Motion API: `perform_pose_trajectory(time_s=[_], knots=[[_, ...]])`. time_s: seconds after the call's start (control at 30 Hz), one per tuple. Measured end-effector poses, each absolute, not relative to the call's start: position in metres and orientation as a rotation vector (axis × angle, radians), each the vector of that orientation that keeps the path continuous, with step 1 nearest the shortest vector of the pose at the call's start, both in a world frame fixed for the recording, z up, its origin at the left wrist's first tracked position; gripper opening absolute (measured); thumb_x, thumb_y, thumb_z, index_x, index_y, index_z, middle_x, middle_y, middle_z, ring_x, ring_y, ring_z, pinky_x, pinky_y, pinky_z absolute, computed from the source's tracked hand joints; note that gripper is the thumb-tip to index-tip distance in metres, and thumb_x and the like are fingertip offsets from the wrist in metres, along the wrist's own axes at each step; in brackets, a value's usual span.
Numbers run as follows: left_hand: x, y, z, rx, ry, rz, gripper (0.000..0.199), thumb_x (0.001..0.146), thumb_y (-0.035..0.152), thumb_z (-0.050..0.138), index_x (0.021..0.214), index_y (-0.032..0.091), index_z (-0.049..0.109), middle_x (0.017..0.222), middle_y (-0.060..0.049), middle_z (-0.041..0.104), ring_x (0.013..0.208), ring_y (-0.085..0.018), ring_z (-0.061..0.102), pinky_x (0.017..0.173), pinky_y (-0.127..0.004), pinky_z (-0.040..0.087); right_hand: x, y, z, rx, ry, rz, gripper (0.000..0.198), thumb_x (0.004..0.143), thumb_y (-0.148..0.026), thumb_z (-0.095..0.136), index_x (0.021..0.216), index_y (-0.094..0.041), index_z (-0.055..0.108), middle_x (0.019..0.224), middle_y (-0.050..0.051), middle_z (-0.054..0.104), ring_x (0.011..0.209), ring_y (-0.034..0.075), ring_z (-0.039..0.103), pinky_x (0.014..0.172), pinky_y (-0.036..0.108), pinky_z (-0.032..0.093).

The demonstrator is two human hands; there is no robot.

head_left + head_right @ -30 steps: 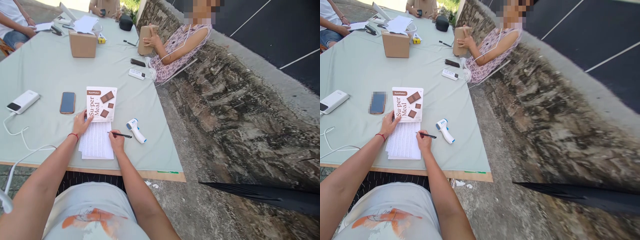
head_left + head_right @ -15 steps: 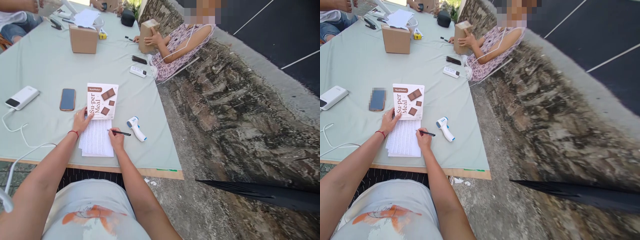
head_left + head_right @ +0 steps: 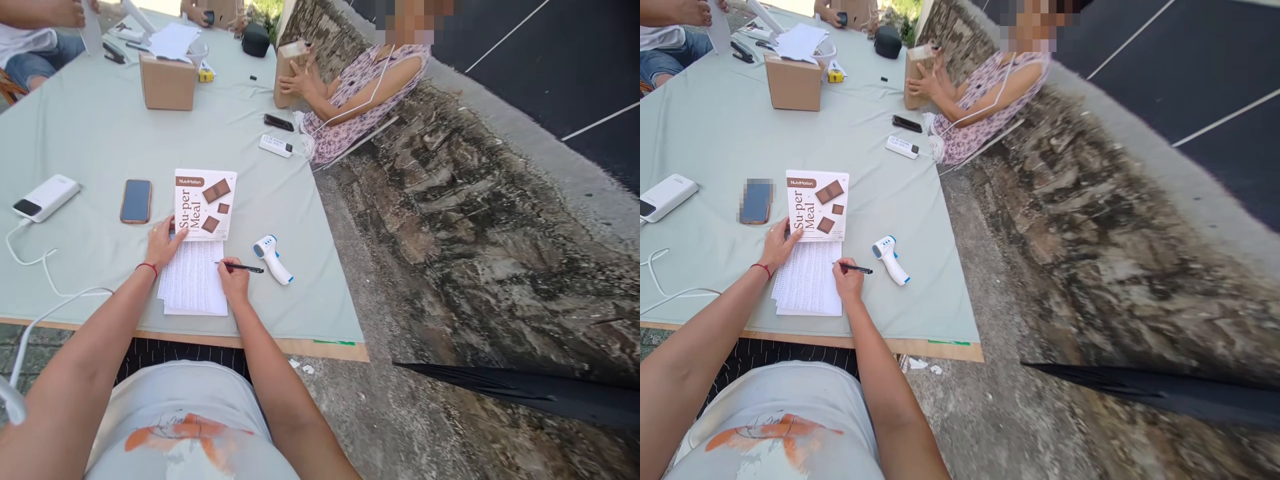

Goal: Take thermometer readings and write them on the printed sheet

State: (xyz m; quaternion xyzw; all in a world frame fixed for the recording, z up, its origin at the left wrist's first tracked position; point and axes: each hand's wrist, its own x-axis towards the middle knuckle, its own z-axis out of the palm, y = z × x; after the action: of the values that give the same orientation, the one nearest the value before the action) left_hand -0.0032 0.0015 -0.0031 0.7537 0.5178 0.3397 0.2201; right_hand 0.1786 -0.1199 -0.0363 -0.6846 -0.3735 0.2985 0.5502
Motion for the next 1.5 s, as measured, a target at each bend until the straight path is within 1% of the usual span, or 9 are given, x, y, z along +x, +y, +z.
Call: perform_pose_trajectory(time_s=[0.13,0.33,0.53,0.73,0.87,1.07,1.27,1.5], knots=[[-0.0038,0.0027,-0.0056,2.084,1.436,0.936,0.059,0.093,0.063,0.048,0.132,0.021,0.059,0.114,-0.011,0.073,0.107,-0.033,0.062,0.097,-0.050,0.044,0.1782,-0.1202,-0.0351,-1.604,-0.863,0.695,0.020,0.074,-0.042,0.052,0.075,-0.023,0.061,0.066,-0.001,0.064,0.065,0.019,0.059,0.064,0.031,0.051],[-0.0036,0.0030,-0.0063,2.086,1.429,0.936,0.059,0.093,0.063,0.047,0.131,0.019,0.060,0.114,-0.012,0.073,0.107,-0.033,0.061,0.097,-0.051,0.044,0.1783,-0.1195,-0.0322,-1.620,-0.864,0.723,0.020,0.071,-0.042,0.052,0.075,-0.024,0.060,0.068,0.000,0.064,0.066,0.019,0.060,0.068,0.033,0.051],[-0.0034,0.0022,-0.0048,2.093,1.433,0.935,0.059,0.093,0.062,0.047,0.131,0.019,0.060,0.113,-0.012,0.073,0.106,-0.034,0.062,0.097,-0.051,0.044,0.1782,-0.1204,-0.0330,-1.588,-0.858,0.718,0.019,0.071,-0.042,0.052,0.074,-0.024,0.058,0.065,-0.001,0.062,0.064,0.018,0.058,0.066,0.032,0.050],[-0.0046,0.0018,-0.0041,2.121,1.418,0.944,0.059,0.093,0.061,0.047,0.131,0.018,0.059,0.113,-0.013,0.073,0.106,-0.033,0.062,0.096,-0.050,0.045,0.1796,-0.1204,-0.0360,-1.476,-0.750,0.687,0.027,0.073,-0.047,0.055,0.081,-0.021,0.057,0.073,0.001,0.062,0.068,0.017,0.056,0.066,0.030,0.049],[-0.0053,0.0009,-0.0026,2.131,1.412,0.941,0.058,0.092,0.062,0.048,0.129,0.018,0.059,0.112,-0.013,0.073,0.105,-0.033,0.063,0.095,-0.050,0.045,0.1800,-0.1204,-0.0375,-1.440,-0.731,0.679,0.026,0.072,-0.045,0.058,0.080,-0.020,0.058,0.072,0.000,0.062,0.068,0.015,0.055,0.066,0.028,0.048],[-0.0056,0.0011,-0.0031,2.127,1.405,0.956,0.060,0.092,0.061,0.048,0.129,0.016,0.059,0.112,-0.013,0.072,0.104,-0.033,0.063,0.095,-0.050,0.046,0.1809,-0.1209,-0.0402,-1.405,-0.719,0.689,0.026,0.074,-0.043,0.059,0.083,-0.018,0.063,0.077,0.001,0.067,0.072,0.015,0.057,0.069,0.029,0.048],[-0.0065,0.0022,-0.0049,2.126,1.397,0.967,0.059,0.092,0.061,0.048,0.129,0.016,0.060,0.112,-0.013,0.072,0.104,-0.032,0.063,0.096,-0.050,0.046,0.1816,-0.1206,-0.0397,-1.410,-0.694,0.725,0.032,0.074,-0.049,0.062,0.080,-0.018,0.064,0.072,0.001,0.066,0.069,0.016,0.058,0.068,0.030,0.049],[-0.0075,0.0024,-0.0047,2.127,1.398,0.953,0.060,0.092,0.060,0.048,0.132,0.016,0.059,0.113,-0.013,0.072,0.106,-0.032,0.063,0.097,-0.050,0.046,0.1821,-0.1220,-0.0368,-1.431,-0.735,0.730,0.037,0.077,-0.054,0.060,0.078,-0.017,0.065,0.068,0.000,0.064,0.068,0.016,0.057,0.069,0.030,0.050]])
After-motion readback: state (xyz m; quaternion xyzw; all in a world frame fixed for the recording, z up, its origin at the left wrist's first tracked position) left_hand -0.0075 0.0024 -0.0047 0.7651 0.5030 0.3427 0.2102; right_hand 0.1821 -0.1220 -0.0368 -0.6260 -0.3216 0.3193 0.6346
